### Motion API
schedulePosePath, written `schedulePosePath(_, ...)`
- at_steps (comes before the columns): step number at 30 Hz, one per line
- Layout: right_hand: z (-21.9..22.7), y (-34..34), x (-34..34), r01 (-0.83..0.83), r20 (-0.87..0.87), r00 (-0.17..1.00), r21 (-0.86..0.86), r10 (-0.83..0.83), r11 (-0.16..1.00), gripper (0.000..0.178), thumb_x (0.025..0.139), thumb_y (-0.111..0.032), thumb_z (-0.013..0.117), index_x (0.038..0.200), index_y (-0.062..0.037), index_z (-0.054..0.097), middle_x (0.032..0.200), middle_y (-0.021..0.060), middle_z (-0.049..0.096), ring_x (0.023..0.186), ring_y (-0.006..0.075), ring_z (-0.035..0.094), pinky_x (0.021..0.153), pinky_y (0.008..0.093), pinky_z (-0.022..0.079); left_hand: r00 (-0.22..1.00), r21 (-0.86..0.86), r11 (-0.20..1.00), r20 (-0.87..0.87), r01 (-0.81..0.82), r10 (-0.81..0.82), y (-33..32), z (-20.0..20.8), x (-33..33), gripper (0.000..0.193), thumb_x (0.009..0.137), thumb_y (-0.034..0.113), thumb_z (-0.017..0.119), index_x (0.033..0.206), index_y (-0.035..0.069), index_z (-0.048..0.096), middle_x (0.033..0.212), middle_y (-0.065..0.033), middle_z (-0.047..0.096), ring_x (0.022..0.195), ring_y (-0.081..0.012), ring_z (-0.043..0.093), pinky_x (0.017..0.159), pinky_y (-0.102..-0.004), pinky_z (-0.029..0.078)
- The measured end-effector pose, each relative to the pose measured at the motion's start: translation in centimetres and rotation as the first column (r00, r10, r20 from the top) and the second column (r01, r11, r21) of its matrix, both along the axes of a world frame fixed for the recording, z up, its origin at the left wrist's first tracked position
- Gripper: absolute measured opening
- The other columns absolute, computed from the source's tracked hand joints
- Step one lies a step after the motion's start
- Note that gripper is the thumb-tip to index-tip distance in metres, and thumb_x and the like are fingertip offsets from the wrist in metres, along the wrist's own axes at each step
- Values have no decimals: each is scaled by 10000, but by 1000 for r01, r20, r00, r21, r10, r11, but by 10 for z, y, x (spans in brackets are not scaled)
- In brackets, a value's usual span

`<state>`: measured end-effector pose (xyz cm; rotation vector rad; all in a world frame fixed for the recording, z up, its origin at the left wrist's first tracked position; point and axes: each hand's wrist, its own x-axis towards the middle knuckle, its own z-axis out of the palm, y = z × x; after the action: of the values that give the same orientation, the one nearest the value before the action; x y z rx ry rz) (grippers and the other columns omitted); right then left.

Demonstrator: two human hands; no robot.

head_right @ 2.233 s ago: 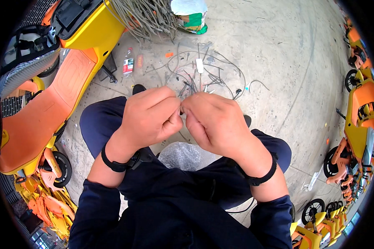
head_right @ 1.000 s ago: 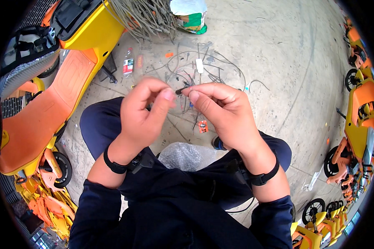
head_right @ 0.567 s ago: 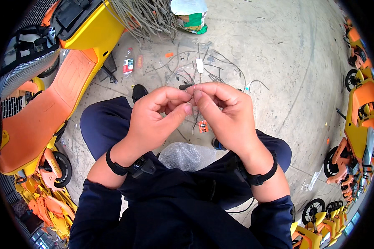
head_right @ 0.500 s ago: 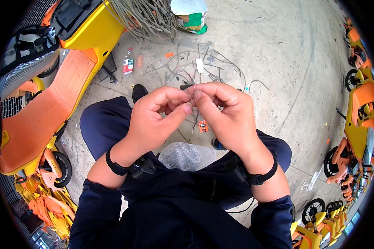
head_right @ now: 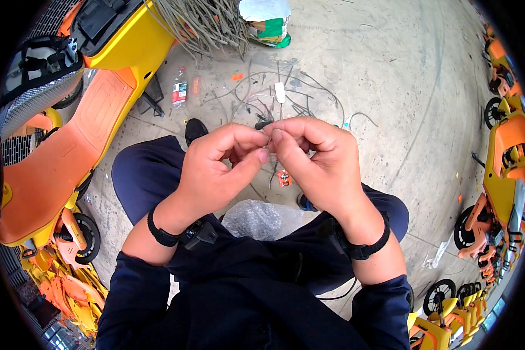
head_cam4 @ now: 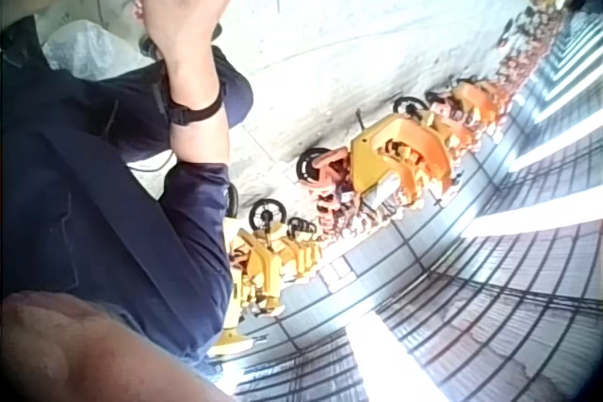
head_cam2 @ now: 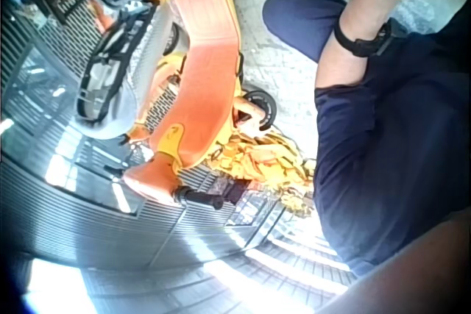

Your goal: The person joins wires together by hand and uses shears to cut a small piece of tape.

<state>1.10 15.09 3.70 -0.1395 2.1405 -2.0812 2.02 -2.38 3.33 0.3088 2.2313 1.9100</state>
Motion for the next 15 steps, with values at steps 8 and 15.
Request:
schedulePosePath(8, 2, 0, 0, 7, 5, 1000, -5, -7, 1000, 101, 882, -42, 615, 939, 13, 678, 777, 2, 657, 689, 28, 544, 607, 184, 442, 1000, -26, 1000, -26, 6, -6, 0, 0, 0, 131, 853, 27, 635, 983, 11, 630, 809, 7, 656, 671, 0, 542, 594, -167, 426)
schedulePosePath(15, 0, 1, 0, 21, -5, 1000, -2, -21, 1000, 88, 873, -34, 624, 924, 16, 675, 766, 0, 652, 675, 29, 547, 592, 184, 444, 998, -44, 999, -63, 18, -21, 1, 0, 0, 137, 848, 32, 640, 983, 12, 642, 805, 1, 657, 650, -9, 542, 582, -175, 428)
